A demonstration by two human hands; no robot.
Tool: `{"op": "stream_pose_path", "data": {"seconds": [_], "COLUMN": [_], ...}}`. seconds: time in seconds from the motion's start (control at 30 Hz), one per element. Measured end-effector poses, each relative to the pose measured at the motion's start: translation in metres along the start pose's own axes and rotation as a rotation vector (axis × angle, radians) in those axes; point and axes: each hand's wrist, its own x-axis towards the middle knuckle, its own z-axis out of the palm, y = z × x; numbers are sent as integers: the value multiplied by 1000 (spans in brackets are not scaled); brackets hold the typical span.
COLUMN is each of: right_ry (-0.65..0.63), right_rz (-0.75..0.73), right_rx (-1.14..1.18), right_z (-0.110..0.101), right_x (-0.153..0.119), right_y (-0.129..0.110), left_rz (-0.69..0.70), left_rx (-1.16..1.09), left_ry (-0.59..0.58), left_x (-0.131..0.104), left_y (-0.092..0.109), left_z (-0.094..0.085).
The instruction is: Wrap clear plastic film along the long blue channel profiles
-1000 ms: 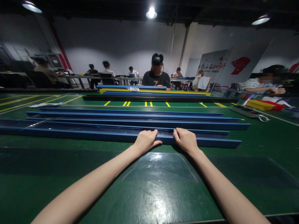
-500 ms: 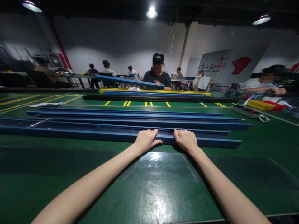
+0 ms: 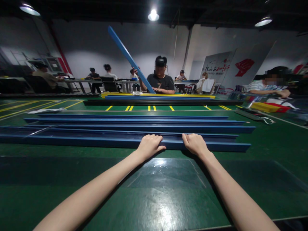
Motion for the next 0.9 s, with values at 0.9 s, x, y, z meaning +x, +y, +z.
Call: {"op": "stream_pose_path", "data": {"seconds": [0.9], "right_ry": [54], "right_rz": [125], "right_rx": [43], "right_z": [4], "right_x": [-7], "right_y": [33], "left_rz": [119], "left_rx": [-9], "left_ry": [44], "left_x": [3], "left_y": [-3], "left_z": [4]}}
